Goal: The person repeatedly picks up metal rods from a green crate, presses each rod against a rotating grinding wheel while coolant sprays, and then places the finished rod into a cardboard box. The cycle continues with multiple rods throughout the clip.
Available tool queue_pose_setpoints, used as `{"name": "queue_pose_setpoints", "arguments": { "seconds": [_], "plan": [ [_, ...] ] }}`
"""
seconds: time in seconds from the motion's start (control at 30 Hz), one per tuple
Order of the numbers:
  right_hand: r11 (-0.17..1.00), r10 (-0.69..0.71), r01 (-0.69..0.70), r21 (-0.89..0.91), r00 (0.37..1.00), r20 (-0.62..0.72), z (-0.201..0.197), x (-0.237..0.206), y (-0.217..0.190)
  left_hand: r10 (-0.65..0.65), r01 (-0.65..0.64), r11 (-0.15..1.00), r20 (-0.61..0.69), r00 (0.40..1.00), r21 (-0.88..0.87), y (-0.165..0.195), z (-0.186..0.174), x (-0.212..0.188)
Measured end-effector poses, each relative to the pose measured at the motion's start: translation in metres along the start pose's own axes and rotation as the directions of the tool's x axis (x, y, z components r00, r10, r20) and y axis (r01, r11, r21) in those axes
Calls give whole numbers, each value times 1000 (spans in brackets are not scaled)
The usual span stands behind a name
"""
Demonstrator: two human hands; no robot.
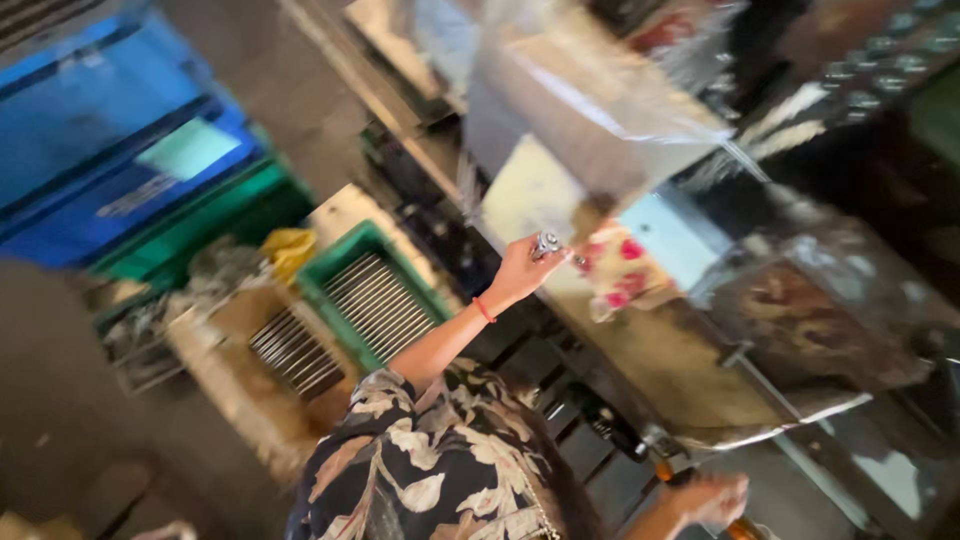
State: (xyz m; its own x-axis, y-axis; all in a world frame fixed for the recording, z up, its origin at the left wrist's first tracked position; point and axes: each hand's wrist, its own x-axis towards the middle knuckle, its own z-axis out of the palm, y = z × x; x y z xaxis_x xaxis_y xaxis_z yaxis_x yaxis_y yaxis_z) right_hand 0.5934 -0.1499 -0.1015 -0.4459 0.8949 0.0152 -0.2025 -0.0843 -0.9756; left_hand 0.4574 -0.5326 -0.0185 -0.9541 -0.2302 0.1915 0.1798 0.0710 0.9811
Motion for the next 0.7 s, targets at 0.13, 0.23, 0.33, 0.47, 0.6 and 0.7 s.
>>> {"name": "queue_pose_setpoints", "arguments": {
  "seconds": [0.13,0.23,0.33,0.47,0.6,0.7],
  "plan": [
    [996,89,-67,-59,826,557,81,-101,8,-50,76,922,-76,996,379,-6,-86,-54],
    [964,239,22,-265,369,898,131,-212,11,-87,108,986,-163,983,127,-13,-121,-87],
    [939,335,-101,-330,35,942,164,-305,6,-106,81,990,-228,968,-116,-23,-153,-108],
    [917,328,-235,-321,-13,945,175,-370,-2,-201,124,965,-347,916,-233,-30,-192,-131],
    [896,361,-271,-351,-14,932,171,-402,-4,-210,115,964,-417,884,-242,-28,-224,-156],
    [883,392,-258,-393,-58,918,165,-415,-9,25,-31,1000,-488,873,-3,-14,-243,-179]
  ]
}}
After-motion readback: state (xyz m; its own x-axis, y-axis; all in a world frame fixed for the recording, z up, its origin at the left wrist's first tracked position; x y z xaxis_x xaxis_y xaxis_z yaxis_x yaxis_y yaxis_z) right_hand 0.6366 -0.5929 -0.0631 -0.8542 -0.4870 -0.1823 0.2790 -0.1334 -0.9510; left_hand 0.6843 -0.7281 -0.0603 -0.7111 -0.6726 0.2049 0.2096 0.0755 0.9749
